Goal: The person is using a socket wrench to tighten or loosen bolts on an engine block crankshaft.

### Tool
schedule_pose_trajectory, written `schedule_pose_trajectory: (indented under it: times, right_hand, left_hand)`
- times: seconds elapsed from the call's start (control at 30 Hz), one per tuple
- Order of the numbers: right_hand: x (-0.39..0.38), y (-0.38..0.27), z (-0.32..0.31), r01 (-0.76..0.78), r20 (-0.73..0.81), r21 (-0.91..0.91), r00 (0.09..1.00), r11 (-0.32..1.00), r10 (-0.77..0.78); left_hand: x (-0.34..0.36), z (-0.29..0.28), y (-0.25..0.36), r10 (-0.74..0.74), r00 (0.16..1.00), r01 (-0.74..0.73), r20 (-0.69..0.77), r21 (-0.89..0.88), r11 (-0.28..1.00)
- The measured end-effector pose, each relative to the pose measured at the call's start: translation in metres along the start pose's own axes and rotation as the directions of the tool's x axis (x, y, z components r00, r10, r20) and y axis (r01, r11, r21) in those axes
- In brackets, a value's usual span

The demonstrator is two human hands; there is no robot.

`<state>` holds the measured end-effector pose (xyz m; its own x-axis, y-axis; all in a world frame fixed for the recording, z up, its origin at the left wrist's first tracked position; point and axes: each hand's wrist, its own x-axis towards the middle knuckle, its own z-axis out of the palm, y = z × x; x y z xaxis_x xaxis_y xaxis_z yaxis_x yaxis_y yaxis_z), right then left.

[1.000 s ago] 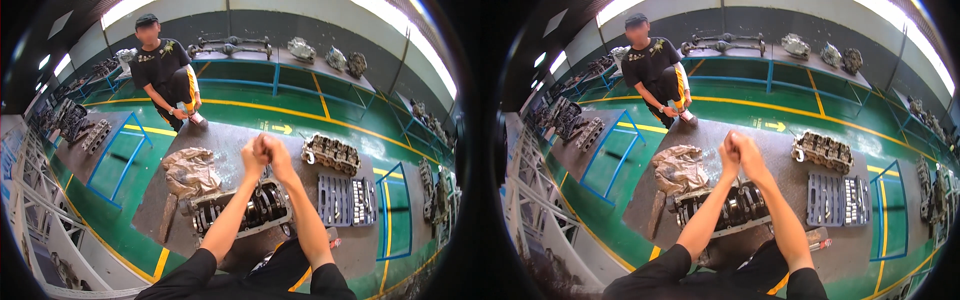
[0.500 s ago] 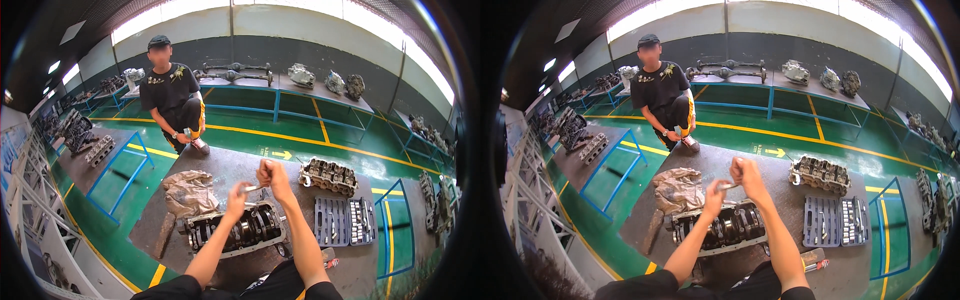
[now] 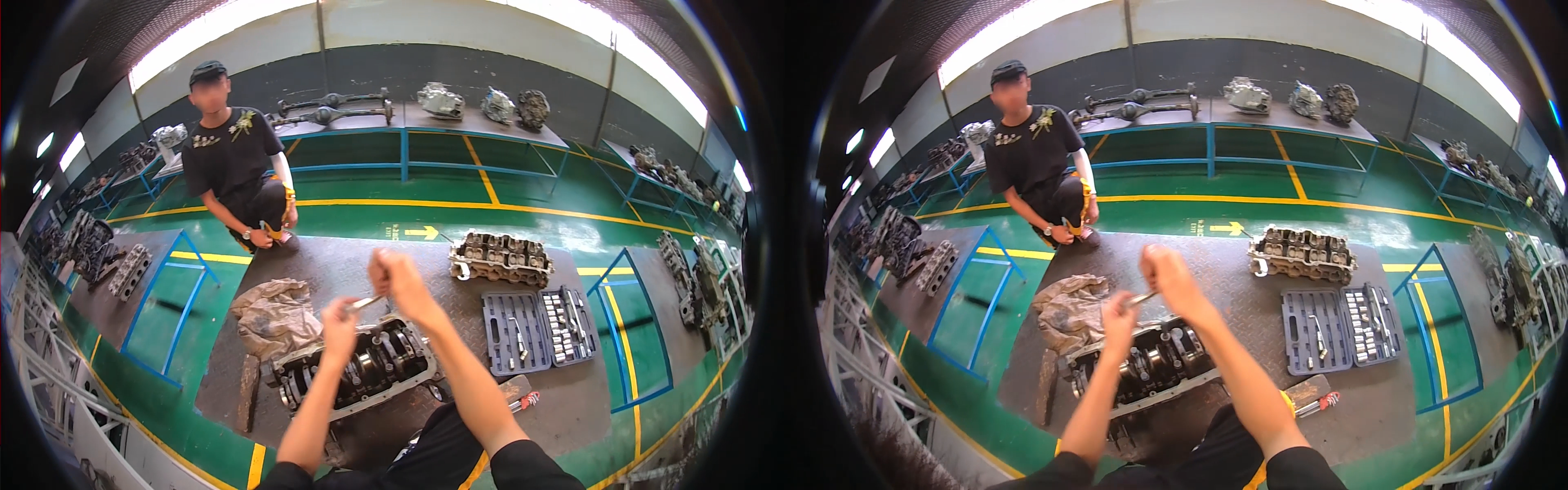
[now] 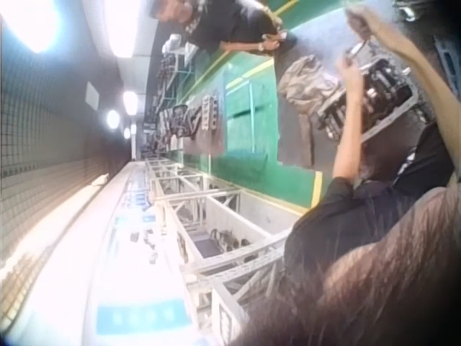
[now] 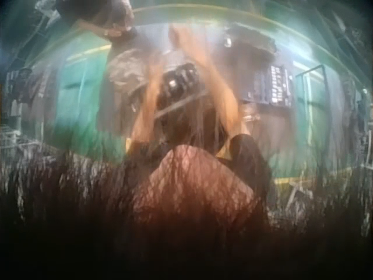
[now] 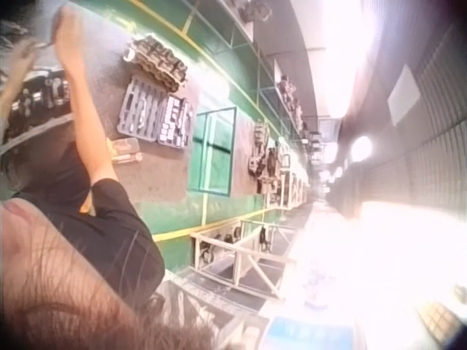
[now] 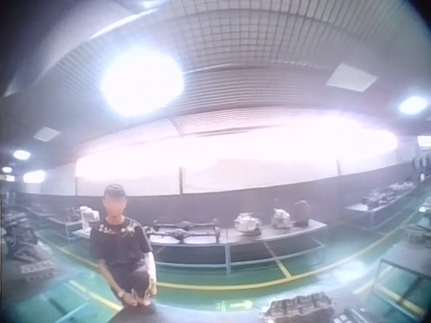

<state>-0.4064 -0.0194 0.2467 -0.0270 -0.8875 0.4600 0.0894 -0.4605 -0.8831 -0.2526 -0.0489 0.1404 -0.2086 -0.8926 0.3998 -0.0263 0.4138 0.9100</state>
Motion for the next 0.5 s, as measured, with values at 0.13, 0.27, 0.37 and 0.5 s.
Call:
schedule_pose_trajectory:
  times: [0.13, 0.27, 0.37, 0.5]
  right_hand:
    - [0.002, -0.003, 0.034, -0.062, 0.027, 0.004, 0.998, 0.998, 0.062]
    - [-0.003, -0.011, 0.064, 0.247, -0.218, -0.491, 0.893, 0.835, -0.393]
    - [0.02, 0.009, -0.011, -0.149, -0.066, 0.05, 0.986, 0.988, 0.152]
    - [0.007, 0.03, -0.021, 0.276, -0.046, -0.404, 0.946, 0.872, -0.321]
  left_hand:
    - [0.062, 0.034, 0.003, 0.243, 0.928, -0.263, -0.281, -0.036, 0.964]
    - [0.047, 0.103, -0.026, 0.022, 1.0, -0.023, -0.02, -0.038, 0.999]
    - [-0.022, 0.121, 0.012, 0.29, 0.957, -0.288, 0.024, -0.075, 0.955]
    - [-0.051, 0.059, 0.0, -0.17, 0.979, 0.185, 0.114, -0.133, 0.974]
